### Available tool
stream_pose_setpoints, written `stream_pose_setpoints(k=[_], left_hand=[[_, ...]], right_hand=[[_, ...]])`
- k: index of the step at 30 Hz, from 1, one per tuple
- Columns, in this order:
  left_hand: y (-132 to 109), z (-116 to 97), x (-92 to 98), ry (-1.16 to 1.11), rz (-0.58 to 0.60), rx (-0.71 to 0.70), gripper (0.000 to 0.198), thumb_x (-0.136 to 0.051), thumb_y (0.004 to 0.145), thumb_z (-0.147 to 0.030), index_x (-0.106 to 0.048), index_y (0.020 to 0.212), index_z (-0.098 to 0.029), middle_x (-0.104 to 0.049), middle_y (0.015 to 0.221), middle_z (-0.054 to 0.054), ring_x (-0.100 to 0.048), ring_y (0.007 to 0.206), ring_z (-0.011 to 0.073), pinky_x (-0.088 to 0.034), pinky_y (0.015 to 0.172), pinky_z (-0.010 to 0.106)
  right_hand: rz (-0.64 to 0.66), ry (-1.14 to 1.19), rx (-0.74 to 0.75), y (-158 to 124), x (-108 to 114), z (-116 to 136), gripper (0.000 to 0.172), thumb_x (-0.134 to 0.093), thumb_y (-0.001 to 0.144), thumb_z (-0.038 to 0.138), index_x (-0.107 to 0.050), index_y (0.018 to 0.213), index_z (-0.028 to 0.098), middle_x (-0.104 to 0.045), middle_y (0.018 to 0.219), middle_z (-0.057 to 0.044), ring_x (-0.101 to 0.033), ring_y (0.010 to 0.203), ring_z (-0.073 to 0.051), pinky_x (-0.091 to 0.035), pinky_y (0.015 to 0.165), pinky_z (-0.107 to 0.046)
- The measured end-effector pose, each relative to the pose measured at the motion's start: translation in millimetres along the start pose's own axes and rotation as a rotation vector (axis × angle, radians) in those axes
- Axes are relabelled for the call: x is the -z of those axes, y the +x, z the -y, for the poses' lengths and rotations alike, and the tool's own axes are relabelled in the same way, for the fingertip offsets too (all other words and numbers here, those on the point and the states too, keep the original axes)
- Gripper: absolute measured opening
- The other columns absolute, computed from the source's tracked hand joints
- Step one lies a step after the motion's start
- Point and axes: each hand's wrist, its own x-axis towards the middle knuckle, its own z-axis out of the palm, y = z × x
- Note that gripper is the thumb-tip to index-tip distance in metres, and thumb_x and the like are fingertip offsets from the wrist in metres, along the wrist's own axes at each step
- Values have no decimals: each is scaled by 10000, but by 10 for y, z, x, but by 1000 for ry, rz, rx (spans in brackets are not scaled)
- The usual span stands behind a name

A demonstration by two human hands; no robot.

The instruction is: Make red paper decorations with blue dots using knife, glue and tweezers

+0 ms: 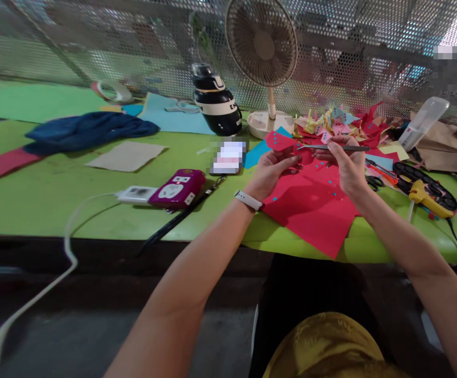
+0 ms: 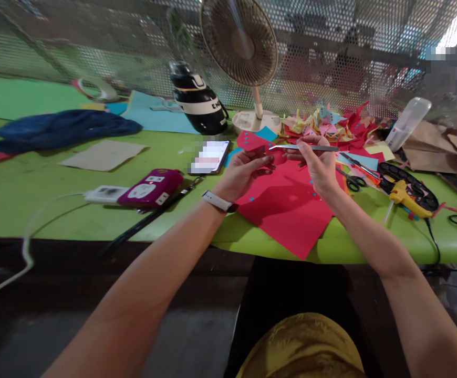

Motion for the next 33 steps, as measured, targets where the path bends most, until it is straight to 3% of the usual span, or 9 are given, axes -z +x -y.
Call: stream_pose_setpoints(k=[15, 23, 33], left_hand=[[-10, -9, -13, 10, -6, -6, 320, -852, 674, -363, -720, 891, -170, -766, 885, 68, -704, 691, 159, -587, 668, 278], [-7, -13, -23, 49, -8, -8, 346, -871, 652, -411, -731, 834, -153, -755, 802, 78, -707, 686, 175, -587, 669, 288], [-17, -17, -25, 24, 4, -4, 292, -867, 658, -363, -738, 811, -150, -750, 787, 73, -703, 677, 171, -587, 669, 287]], right_hand=[[2, -9, 26, -4, -16, 2, 443, -673, 813, 644, -508, 995, 276, -753, 820, -26, -772, 808, -224, -533, 530, -271], [-10, -29, 34, 14, -2, -4, 480, -622, 838, 693, -511, 1050, 276, -760, 899, -49, -769, 915, -254, -557, 563, -290], [-29, -10, 13, 23, -4, -2, 499, -655, 807, 696, -493, 1004, 267, -757, 839, -40, -773, 833, -231, -519, 522, -268]])
